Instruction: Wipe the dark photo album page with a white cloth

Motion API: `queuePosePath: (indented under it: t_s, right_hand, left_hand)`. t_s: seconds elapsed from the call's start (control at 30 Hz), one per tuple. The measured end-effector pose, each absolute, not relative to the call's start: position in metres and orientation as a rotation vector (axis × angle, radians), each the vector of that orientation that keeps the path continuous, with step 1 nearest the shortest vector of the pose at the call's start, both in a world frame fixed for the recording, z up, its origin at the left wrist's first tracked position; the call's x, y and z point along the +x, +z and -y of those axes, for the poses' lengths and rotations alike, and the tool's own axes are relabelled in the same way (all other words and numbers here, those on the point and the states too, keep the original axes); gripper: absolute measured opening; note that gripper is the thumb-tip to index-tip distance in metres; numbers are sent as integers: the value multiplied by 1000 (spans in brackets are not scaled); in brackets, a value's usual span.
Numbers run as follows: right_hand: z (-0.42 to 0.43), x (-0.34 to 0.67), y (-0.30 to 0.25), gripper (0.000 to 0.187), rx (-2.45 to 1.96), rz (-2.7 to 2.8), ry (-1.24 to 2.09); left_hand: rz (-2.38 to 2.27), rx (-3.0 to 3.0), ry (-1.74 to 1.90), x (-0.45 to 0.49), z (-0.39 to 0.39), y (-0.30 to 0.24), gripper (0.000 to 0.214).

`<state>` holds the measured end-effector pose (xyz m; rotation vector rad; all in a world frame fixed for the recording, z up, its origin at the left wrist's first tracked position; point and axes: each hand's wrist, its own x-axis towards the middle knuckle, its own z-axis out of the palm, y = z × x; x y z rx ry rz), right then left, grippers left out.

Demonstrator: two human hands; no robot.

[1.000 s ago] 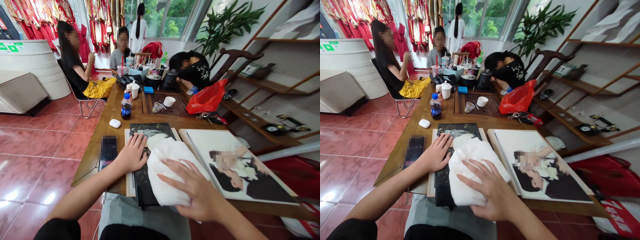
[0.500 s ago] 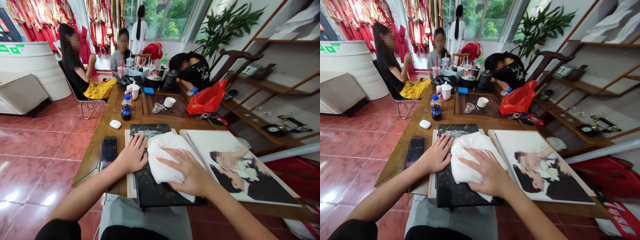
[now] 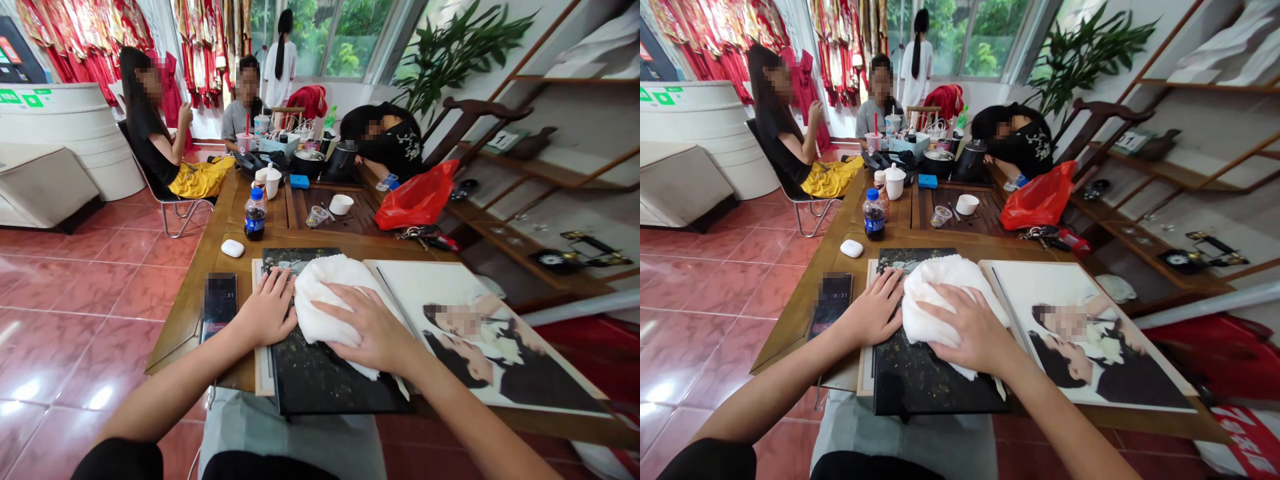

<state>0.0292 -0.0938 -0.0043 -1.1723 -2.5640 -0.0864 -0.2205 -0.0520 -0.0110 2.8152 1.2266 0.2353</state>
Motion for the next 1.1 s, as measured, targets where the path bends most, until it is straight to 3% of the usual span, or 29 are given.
queuePosePath:
  t_s: [0.5, 1.1]
  right_hand:
    - [148, 30, -5, 73, -1008, 2632, -133]
    - [79, 48, -17, 54, -1394, 2452, -143]
  left_hand:
    - [-1245, 2822, 172, -219, 52, -7, 65]
    - [-1253, 2785, 227, -219, 52, -12, 64]
